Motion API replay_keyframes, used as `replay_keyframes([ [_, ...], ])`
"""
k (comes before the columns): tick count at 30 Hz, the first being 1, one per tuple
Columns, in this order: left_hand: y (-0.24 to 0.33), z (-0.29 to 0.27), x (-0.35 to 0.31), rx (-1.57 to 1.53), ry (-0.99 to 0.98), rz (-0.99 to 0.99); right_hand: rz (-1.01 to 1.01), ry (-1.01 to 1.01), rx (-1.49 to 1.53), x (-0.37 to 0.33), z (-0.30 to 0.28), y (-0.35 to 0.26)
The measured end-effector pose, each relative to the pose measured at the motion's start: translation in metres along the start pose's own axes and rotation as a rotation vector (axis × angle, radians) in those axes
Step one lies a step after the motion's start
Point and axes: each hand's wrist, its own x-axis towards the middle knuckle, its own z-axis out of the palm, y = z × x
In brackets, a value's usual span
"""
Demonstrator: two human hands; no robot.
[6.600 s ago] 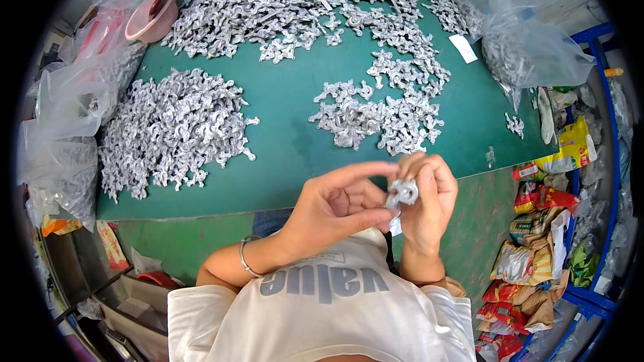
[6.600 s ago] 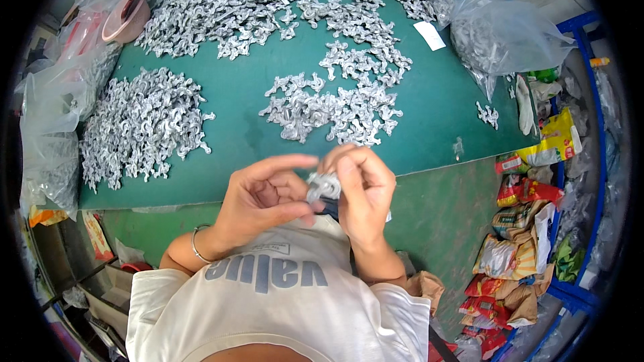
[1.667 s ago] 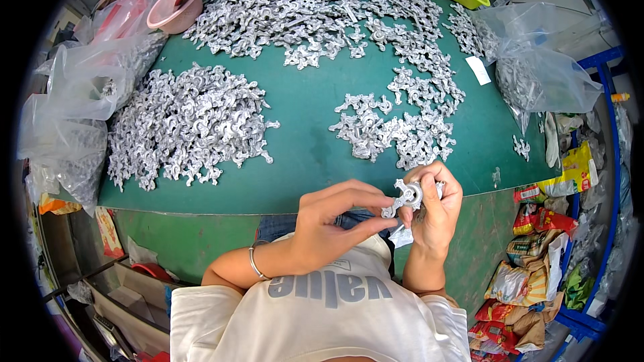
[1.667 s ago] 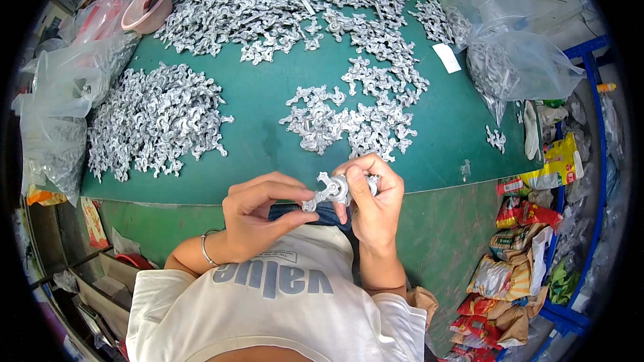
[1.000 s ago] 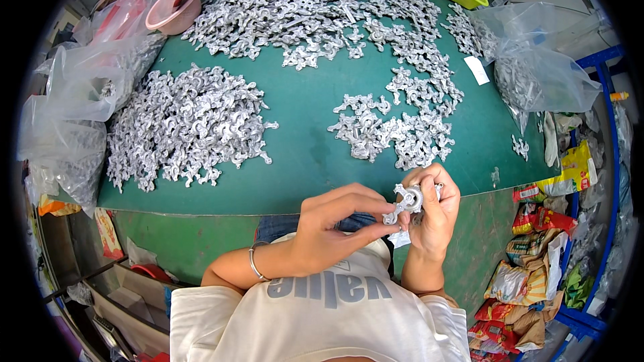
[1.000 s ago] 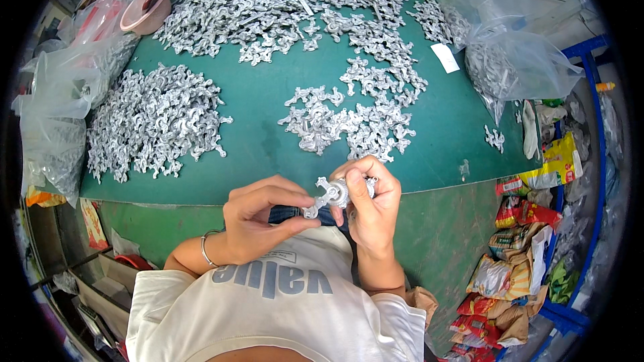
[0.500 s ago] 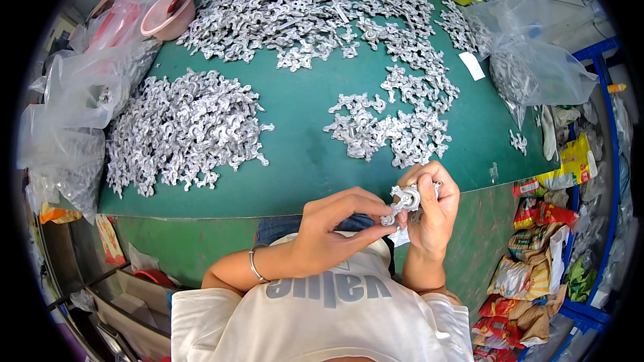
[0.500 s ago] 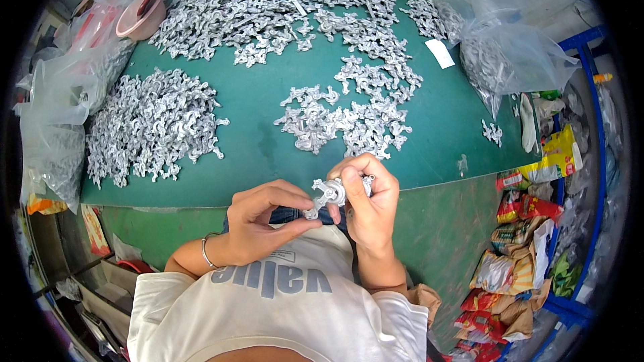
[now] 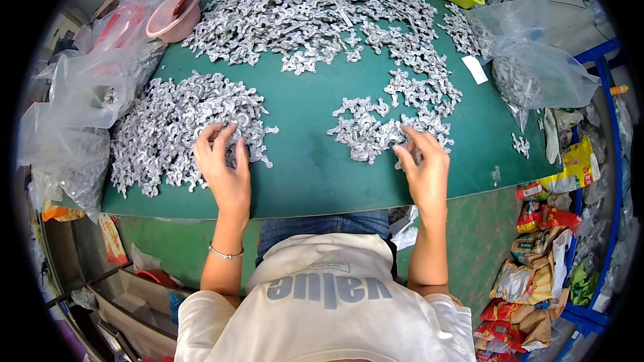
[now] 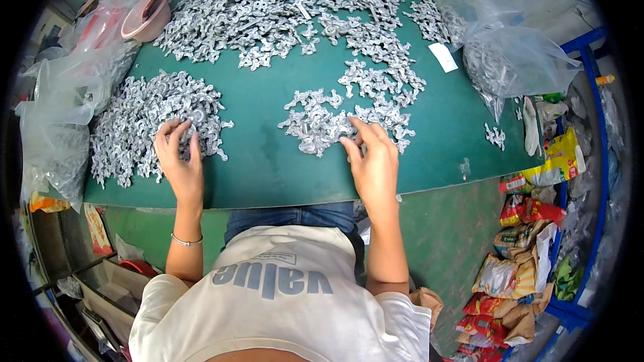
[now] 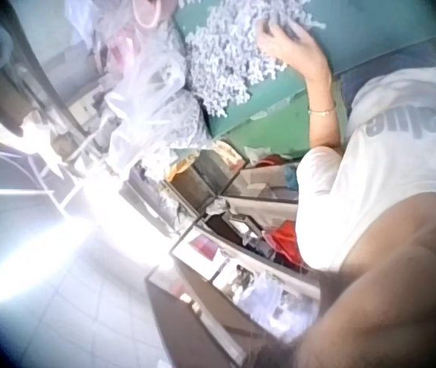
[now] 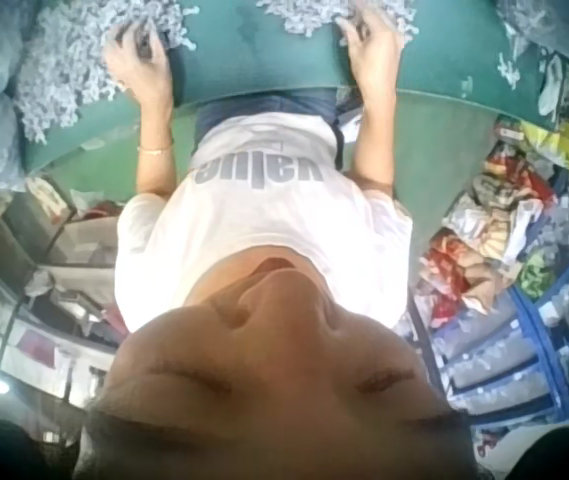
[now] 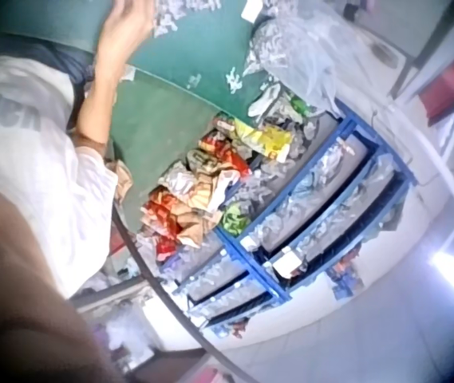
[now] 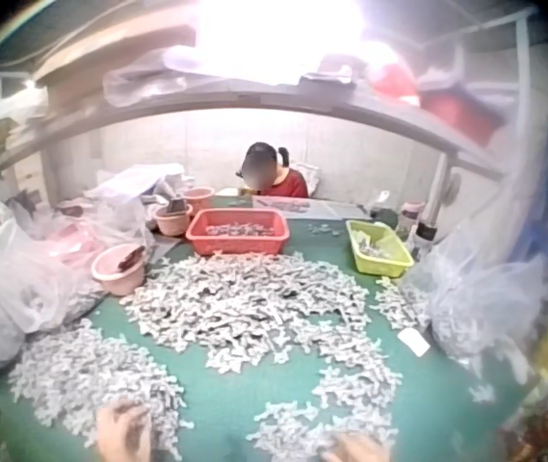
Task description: The person sits at a green table and repeatedly picks up small white plastic parts, snaps them together by hand, and places the assembled pieces back on the table. They occasionally gather loose parts into a pile and continue assembling them one by one.
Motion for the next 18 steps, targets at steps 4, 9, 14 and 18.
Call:
replay_keyframes([
  [4, 0.013, -0.003, -0.006, -0.005, 0.043, 0.009, -0.059, 0.078, -0.181, 0.002, 0.012, 0.006],
  [9, 0.039, -0.011, -0.011, -0.302, -0.066, 0.040, -0.075, 0.214, -0.005, -0.004, 0.000, 0.000],
  [14, 0.079, -0.005, -0.018, -0.892, -0.470, 0.026, 0.241, 0.060, 0.835, -0.030, -0.009, -0.023],
  [18, 0.102, -0.003, -0.022, -1.094, -0.562, -0.026, 0.263, 0.007, 1.013, -0.040, -0.009, -0.031],
])
